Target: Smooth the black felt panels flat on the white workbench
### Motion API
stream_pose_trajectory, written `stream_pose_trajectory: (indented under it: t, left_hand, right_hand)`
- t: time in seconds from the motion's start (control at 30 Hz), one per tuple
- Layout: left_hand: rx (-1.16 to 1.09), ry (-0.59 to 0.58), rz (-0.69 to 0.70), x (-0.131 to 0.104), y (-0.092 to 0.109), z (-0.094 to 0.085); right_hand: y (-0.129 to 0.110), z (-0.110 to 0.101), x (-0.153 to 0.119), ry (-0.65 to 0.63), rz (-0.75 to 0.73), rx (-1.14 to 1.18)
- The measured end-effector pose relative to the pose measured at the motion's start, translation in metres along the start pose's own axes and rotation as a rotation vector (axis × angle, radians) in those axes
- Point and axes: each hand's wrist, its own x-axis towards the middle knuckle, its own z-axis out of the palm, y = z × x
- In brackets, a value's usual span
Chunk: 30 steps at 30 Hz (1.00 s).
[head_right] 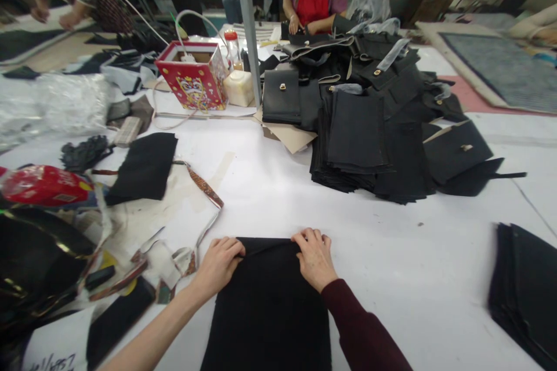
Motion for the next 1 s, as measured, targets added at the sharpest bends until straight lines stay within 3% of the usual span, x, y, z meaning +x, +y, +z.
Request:
stream_pose_trajectory:
  t: [0.13,0.27,0.47,0.63,1.0]
  left_hand:
    - [-0.027,0.03,0.035,-0.009,-0.001,0.004]
    - [-0.018,0.039,0.001,-0.011,-0.004,0.01]
    - [0.019,0.05,-0.221,-0.013,-0.007,0.015]
    - [-0.132,0.023,-0.446,-0.012,-0.008,0.014]
    - [-0.328,-0.028,-0.569,-0.002,-0.015,0.009]
  right_hand:
    - [-0.002,-0.002,0.003,-0.021,-0.023,0.054]
    - [0.012,-0.004,0.002,-0.085,0.111,0.153]
    - [0.039,0.007,-0.018,-0.111,0.32,0.36]
    - [0.039,0.016,-0.027,-0.051,0.44,0.425]
    - [0.037,0.018,-0.019,-0.029,0.517,0.398]
